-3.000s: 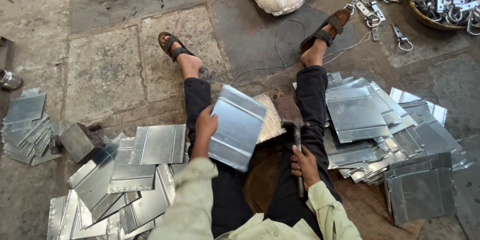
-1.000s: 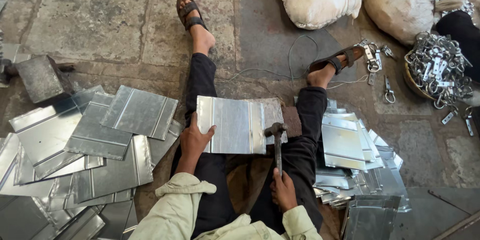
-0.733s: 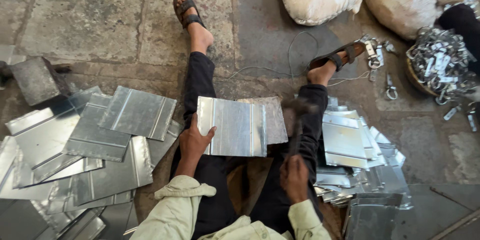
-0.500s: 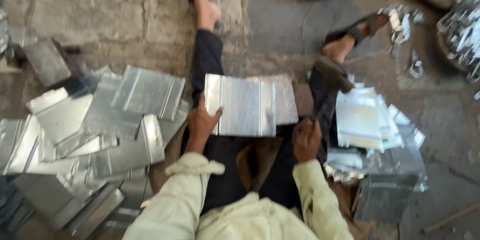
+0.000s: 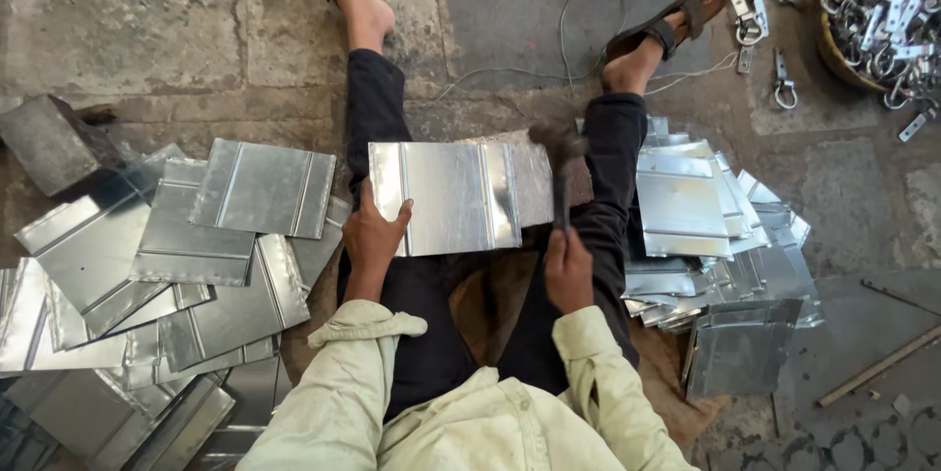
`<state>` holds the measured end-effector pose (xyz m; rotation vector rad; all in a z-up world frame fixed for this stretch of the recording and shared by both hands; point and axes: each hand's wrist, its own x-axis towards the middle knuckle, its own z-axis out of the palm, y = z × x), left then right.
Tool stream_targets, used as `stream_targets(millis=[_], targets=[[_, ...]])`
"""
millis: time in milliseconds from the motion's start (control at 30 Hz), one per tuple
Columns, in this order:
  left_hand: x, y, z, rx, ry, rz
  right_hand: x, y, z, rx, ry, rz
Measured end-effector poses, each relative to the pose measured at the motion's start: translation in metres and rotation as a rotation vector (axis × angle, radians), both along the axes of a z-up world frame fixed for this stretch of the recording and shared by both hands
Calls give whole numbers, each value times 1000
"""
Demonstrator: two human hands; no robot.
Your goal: The person sits on the floor and uses a hammer to strike rectangular metal sheets placed on a small block. The person repeatedly picks up sheets, hammers them, and places them into a pile.
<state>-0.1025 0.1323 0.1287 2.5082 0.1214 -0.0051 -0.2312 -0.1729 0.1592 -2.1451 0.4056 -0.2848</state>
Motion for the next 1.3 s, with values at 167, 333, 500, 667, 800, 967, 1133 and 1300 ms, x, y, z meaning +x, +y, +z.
stream_targets(millis=[167, 333, 500, 667, 800, 967, 1133, 1300], targets=[[8, 1, -5, -43, -52, 27, 7, -9, 6, 17, 180, -16], [-3, 1, -15, -54, -108, 73, -11, 4, 23, 181, -41, -97], [1, -4, -11, -47, -49, 103, -1, 3, -7, -68, -29, 24], [-7, -2, -11, -48, -44, 156, -9, -4, 15, 9, 83, -21], [1, -5, -12, -56, -37, 149, -10, 10, 7, 58, -86, -13], [2, -3, -22, -16, -46, 134, -6, 4, 16, -179, 173, 50], [1, 2, -30, -63, -32, 135, -31, 30, 39, 21, 70, -34], [-2, 1, -28, -79, -58, 160, -24, 16, 9, -62, 125, 27]])
